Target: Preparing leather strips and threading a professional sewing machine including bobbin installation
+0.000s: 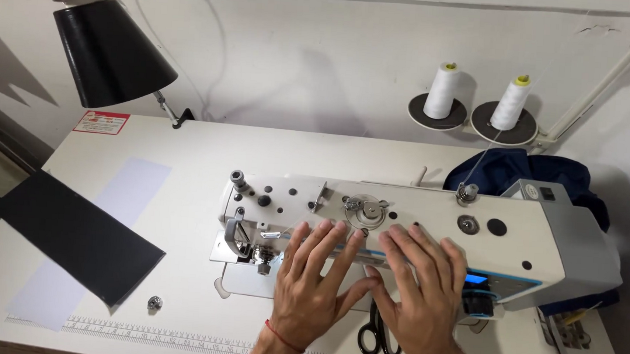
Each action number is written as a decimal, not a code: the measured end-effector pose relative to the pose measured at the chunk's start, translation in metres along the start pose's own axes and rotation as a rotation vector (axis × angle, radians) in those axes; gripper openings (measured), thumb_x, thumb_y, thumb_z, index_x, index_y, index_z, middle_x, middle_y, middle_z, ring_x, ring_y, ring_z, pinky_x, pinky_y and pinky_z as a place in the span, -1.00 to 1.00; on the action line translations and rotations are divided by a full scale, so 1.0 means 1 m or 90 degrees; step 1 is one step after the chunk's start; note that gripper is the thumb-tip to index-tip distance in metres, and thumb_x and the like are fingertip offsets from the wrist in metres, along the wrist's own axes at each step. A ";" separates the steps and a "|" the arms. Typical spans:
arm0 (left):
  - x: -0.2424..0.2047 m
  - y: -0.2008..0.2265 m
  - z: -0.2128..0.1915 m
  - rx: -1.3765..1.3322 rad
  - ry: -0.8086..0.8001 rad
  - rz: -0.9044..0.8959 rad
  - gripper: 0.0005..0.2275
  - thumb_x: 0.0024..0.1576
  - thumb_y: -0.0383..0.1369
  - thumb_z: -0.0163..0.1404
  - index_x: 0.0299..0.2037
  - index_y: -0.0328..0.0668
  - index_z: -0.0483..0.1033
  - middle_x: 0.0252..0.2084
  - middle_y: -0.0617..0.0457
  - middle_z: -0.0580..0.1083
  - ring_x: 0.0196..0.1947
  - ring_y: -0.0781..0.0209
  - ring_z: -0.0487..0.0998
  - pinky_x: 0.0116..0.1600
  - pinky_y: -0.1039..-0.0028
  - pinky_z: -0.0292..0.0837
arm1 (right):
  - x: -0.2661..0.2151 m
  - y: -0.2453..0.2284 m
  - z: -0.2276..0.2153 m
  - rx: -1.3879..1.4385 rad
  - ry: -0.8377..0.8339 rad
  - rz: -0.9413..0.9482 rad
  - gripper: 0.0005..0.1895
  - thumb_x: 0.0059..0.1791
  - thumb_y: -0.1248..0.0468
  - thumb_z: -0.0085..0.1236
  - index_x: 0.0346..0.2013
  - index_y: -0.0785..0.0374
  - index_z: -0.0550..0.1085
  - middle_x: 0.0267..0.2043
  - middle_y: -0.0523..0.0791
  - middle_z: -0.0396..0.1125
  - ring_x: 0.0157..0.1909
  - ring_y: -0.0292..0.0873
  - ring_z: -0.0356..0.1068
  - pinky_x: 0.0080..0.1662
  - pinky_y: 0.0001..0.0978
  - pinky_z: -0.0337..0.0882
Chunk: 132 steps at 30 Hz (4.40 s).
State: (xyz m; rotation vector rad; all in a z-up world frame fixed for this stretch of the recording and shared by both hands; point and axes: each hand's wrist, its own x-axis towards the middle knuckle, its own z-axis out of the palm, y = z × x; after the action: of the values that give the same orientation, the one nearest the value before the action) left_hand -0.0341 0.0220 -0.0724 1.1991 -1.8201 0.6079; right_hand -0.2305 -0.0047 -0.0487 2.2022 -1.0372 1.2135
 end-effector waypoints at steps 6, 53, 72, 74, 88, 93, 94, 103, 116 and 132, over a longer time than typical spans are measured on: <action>0.001 0.005 0.002 -0.019 0.012 -0.032 -0.47 0.49 0.10 0.08 0.47 -0.10 0.62 0.49 -0.12 0.50 0.56 -0.04 0.47 0.67 -0.11 0.40 | 0.000 -0.003 0.002 0.008 0.003 0.024 -0.56 0.22 0.05 0.35 0.32 0.20 0.67 0.38 -0.09 0.56 0.49 0.01 0.50 0.56 0.14 0.28; 0.004 0.010 -0.005 -0.062 0.012 -0.063 -0.50 0.47 0.02 0.19 0.47 -0.12 0.61 0.45 -0.09 0.52 0.55 -0.05 0.50 0.67 -0.15 0.42 | -0.002 -0.004 0.003 0.011 0.004 0.029 -0.56 0.22 0.07 0.36 0.33 0.21 0.66 0.38 -0.08 0.55 0.50 0.02 0.49 0.57 0.18 0.28; 0.005 0.010 -0.006 -0.062 0.010 -0.063 -0.50 0.46 0.00 0.21 0.46 -0.14 0.61 0.45 -0.09 0.51 0.55 -0.05 0.50 0.68 -0.15 0.42 | -0.001 -0.004 0.004 0.012 0.012 0.024 -0.57 0.22 0.09 0.38 0.31 0.22 0.66 0.37 -0.08 0.56 0.48 0.03 0.50 0.56 0.18 0.29; 0.005 0.010 -0.006 -0.063 0.012 -0.061 -0.52 0.47 -0.01 0.20 0.45 -0.15 0.62 0.44 -0.10 0.52 0.54 -0.07 0.51 0.67 -0.15 0.42 | 0.000 -0.004 0.003 0.013 0.018 0.023 -0.58 0.23 0.07 0.36 0.31 0.23 0.66 0.37 -0.08 0.56 0.48 0.03 0.51 0.56 0.17 0.29; -0.001 0.008 0.001 -0.073 0.002 -0.064 -0.47 0.46 0.02 0.21 0.51 -0.14 0.57 0.50 -0.13 0.49 0.58 -0.08 0.47 0.72 -0.18 0.35 | -0.014 0.006 0.017 0.011 0.014 0.026 -0.50 0.19 0.01 0.39 0.34 0.21 0.63 0.39 -0.06 0.55 0.51 0.03 0.47 0.59 0.22 0.24; -0.011 0.010 0.001 -0.089 -0.026 -0.092 -0.40 0.47 0.03 0.25 0.60 -0.09 0.46 0.63 -0.18 0.42 0.68 -0.09 0.39 0.80 -0.12 0.22 | -0.002 -0.005 0.002 0.040 -0.006 0.007 -0.54 0.27 0.03 0.29 0.34 0.26 0.67 0.38 -0.01 0.56 0.48 0.11 0.52 0.54 0.25 0.28; -0.012 0.011 0.000 -0.098 -0.036 -0.092 -0.39 0.50 0.01 0.23 0.64 -0.11 0.40 0.68 -0.18 0.35 0.73 -0.08 0.32 0.83 -0.11 0.17 | -0.002 -0.005 0.003 0.037 0.008 0.003 -0.54 0.27 0.03 0.27 0.31 0.30 0.69 0.35 0.02 0.57 0.47 0.13 0.52 0.54 0.25 0.27; -0.005 0.013 -0.010 -0.117 -0.007 -0.093 -0.46 0.53 -0.06 0.19 0.59 -0.21 0.48 0.63 -0.22 0.43 0.70 -0.16 0.40 0.82 -0.14 0.31 | -0.005 -0.009 0.003 0.042 0.014 -0.011 -0.58 0.33 0.15 0.32 0.28 0.48 0.74 0.33 0.13 0.59 0.44 0.25 0.57 0.56 0.29 0.26; -0.002 0.011 -0.017 -0.097 0.028 -0.079 -0.50 0.52 -0.06 0.21 0.55 -0.18 0.54 0.53 -0.20 0.56 0.62 -0.14 0.56 0.77 -0.07 0.45 | -0.011 -0.009 0.008 0.030 0.020 -0.016 -0.59 0.36 0.18 0.36 0.31 0.51 0.75 0.33 0.18 0.60 0.44 0.36 0.61 0.64 0.29 0.21; 0.001 0.012 -0.016 -0.099 0.011 -0.075 -0.52 0.52 -0.07 0.18 0.51 -0.22 0.59 0.53 -0.18 0.51 0.62 -0.16 0.51 0.75 -0.10 0.41 | -0.005 -0.009 0.005 0.031 0.025 -0.004 -0.57 0.32 0.13 0.32 0.28 0.46 0.74 0.33 0.12 0.60 0.45 0.26 0.57 0.60 0.28 0.24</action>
State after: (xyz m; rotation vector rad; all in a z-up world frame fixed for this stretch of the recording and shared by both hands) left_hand -0.0393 0.0393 -0.0626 1.1817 -1.7344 0.4011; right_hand -0.2227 0.0003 -0.0555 2.2070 -0.9952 1.2873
